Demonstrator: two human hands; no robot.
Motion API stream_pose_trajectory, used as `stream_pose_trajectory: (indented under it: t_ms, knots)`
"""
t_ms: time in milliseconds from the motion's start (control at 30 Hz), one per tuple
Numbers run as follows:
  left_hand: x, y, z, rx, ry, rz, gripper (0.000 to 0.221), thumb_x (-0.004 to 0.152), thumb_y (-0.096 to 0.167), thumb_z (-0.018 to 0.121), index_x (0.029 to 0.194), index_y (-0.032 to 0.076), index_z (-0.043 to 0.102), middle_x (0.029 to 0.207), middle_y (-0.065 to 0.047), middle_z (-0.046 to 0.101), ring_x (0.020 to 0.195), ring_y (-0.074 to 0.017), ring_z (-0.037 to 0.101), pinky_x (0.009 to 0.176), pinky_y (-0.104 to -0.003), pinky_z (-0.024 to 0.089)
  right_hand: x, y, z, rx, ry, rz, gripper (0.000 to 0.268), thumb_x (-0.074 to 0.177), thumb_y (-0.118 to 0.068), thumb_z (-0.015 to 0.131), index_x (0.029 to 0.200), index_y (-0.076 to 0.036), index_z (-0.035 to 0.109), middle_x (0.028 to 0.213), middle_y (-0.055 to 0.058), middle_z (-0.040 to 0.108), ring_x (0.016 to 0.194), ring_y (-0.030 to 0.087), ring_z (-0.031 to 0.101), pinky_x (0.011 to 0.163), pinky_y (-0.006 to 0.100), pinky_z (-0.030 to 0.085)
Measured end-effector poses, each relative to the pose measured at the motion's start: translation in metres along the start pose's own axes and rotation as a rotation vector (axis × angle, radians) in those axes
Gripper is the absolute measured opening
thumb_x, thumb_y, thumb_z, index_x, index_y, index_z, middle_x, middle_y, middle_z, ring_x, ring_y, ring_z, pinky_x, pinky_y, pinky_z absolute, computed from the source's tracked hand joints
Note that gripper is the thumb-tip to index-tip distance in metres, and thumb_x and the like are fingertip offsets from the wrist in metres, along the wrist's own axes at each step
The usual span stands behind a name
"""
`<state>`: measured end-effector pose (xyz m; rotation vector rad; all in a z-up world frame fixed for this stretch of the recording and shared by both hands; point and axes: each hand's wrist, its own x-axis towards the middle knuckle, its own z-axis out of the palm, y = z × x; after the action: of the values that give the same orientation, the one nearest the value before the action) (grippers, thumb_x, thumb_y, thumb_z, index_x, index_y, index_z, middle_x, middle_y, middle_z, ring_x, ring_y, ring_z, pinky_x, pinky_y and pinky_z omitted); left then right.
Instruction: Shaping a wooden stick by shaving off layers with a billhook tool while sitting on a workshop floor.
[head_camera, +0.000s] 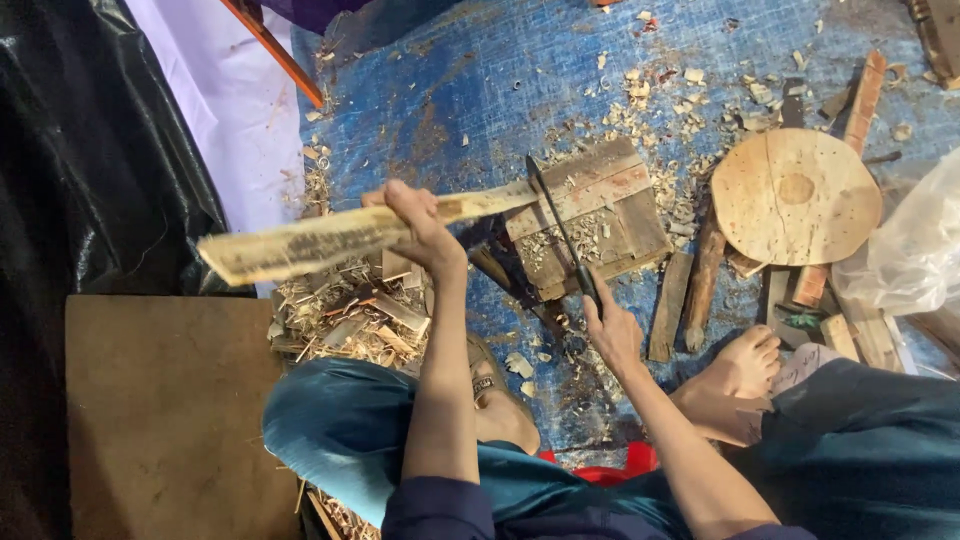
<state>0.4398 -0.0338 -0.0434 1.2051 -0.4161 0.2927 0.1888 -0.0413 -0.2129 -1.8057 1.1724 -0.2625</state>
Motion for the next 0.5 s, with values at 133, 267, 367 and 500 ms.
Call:
stream_pose_trajectory:
  t_ms: [133, 267, 367, 500]
  knots:
    - [0.028, -0.008, 0.014, 0.07, 0.048, 0.153, 0.021, 0.107, 0.03, 0.055, 0.091, 0.017, 0.049, 0.062, 0.005, 0.046, 0.045, -0.0058, 0.047, 0.054, -0.021, 0.054, 0.005, -0.028, 0.02, -0.008, 0.035, -0.038, 0.047, 0.107, -0.029, 0.044, 0.154, -0.033, 0.041, 0.073, 0.016, 0.069, 0.055, 0.024, 0.061, 0.05, 0.032, 0.045]
    - [0.049, -0.016, 0.014, -0.041, 0.106, 0.161, 0.023, 0.107, 0.022, 0.047, 0.086, 0.015, 0.041, 0.054, 0.007, 0.035, 0.039, -0.005, 0.039, 0.043, -0.019, 0.043, -0.004, -0.05, 0.018, -0.13, 0.078, -0.229, 0.049, 0.106, -0.034, 0.042, 0.155, -0.04, 0.036, 0.075, 0.012, 0.064, 0.059, 0.027, 0.063, 0.054, 0.035, 0.052]
    - [0.055, -0.025, 0.016, -0.02, 0.19, 0.157, 0.028, 0.106, 0.023, 0.047, 0.079, 0.015, 0.044, 0.051, 0.006, 0.037, 0.038, -0.0048, 0.042, 0.038, -0.019, 0.039, 0.001, -0.032, 0.024, -0.262, 0.032, -0.179, 0.052, 0.102, -0.042, 0.045, 0.152, -0.053, 0.034, 0.08, 0.012, 0.065, 0.067, 0.033, 0.069, 0.061, 0.043, 0.058]
    - [0.061, -0.045, 0.016, 0.15, 0.281, 0.166, 0.032, 0.104, 0.028, 0.049, 0.076, 0.015, 0.04, 0.052, 0.007, 0.037, 0.04, -0.0028, 0.036, 0.041, -0.021, 0.036, -0.003, -0.014, 0.02, -0.192, 0.032, -0.054, 0.049, 0.105, -0.04, 0.045, 0.152, -0.051, 0.039, 0.074, 0.009, 0.068, 0.061, 0.023, 0.068, 0.055, 0.032, 0.053]
